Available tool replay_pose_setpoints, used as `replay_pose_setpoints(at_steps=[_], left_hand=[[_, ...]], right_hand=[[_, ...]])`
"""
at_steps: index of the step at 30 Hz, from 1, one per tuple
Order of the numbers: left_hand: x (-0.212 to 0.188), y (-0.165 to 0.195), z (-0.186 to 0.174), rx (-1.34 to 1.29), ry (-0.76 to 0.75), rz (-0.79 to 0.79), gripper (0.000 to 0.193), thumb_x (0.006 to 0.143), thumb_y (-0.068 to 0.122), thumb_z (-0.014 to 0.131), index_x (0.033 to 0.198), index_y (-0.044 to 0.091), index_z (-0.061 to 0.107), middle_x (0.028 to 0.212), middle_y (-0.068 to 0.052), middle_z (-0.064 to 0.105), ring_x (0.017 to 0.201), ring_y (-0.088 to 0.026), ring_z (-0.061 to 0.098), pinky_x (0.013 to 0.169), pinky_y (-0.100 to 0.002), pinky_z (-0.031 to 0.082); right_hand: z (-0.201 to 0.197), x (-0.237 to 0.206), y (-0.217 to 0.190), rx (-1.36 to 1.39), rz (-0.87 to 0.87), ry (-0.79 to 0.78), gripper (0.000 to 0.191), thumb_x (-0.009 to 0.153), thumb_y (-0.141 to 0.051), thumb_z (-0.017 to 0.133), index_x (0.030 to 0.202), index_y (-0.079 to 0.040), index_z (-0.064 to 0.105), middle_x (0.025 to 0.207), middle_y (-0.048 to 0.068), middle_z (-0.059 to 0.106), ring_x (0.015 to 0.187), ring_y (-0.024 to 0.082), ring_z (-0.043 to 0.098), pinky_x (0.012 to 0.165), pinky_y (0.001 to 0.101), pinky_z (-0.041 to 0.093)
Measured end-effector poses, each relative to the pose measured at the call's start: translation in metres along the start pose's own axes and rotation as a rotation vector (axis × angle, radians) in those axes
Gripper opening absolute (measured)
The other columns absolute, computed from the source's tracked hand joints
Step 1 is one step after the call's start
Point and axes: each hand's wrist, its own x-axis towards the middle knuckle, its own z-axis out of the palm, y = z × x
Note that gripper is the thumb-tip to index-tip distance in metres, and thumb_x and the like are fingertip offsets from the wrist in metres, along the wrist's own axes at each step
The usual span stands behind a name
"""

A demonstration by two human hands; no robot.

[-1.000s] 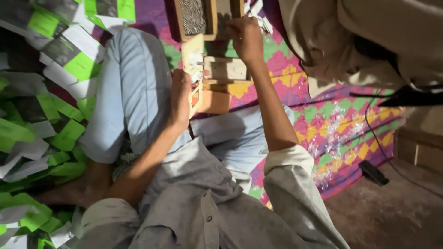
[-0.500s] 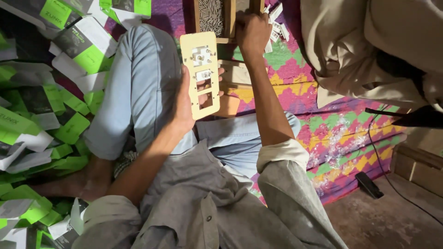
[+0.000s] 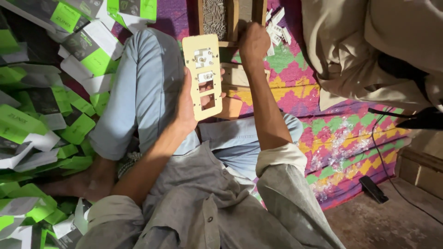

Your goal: The person sits on the floor and assembles a multi-gang electrical switch plate by inserting white switch modules into the plate's cutouts and securing them with screws. The person repeatedly flips the plate to access the back, picks up screws from a wooden box, and tightens them by hand.

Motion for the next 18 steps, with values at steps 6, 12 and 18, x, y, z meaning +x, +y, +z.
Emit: replay_pose_setpoints(at_steps=[6, 12, 18], left_hand=[[-0.001, 0.000, 0.002, 0.010, 0.013, -0.018, 0.075, 0.104, 0.063, 0.035, 0.149, 0.005, 0.049, 0.138, -0.013, 0.062, 0.116, -0.019, 0.062, 0.100, -0.043, 0.058], [-0.002, 0.003, 0.003, 0.029, 0.013, -0.023, 0.075, 0.105, 0.064, 0.035, 0.147, 0.004, 0.051, 0.136, -0.013, 0.064, 0.112, -0.020, 0.063, 0.099, -0.042, 0.058], [-0.001, 0.003, 0.004, 0.015, 0.016, -0.013, 0.074, 0.104, 0.064, 0.036, 0.148, 0.005, 0.050, 0.136, -0.013, 0.063, 0.112, -0.020, 0.063, 0.098, -0.043, 0.058]], right_hand=[[-0.002, 0.005, 0.001, -0.059, 0.094, -0.061, 0.004, 0.078, -0.003, 0.074, 0.079, 0.000, 0.076, 0.083, 0.025, 0.073, 0.080, 0.044, 0.072, 0.066, 0.0482, 0.058], [-0.005, 0.010, -0.002, -0.064, 0.116, -0.135, 0.005, 0.077, -0.002, 0.074, 0.081, -0.001, 0.076, 0.086, 0.026, 0.072, 0.083, 0.043, 0.072, 0.069, 0.0474, 0.059], [-0.010, 0.012, -0.002, -0.069, 0.116, -0.168, 0.005, 0.080, -0.002, 0.075, 0.084, -0.001, 0.076, 0.090, 0.025, 0.073, 0.087, 0.043, 0.072, 0.071, 0.0475, 0.059]])
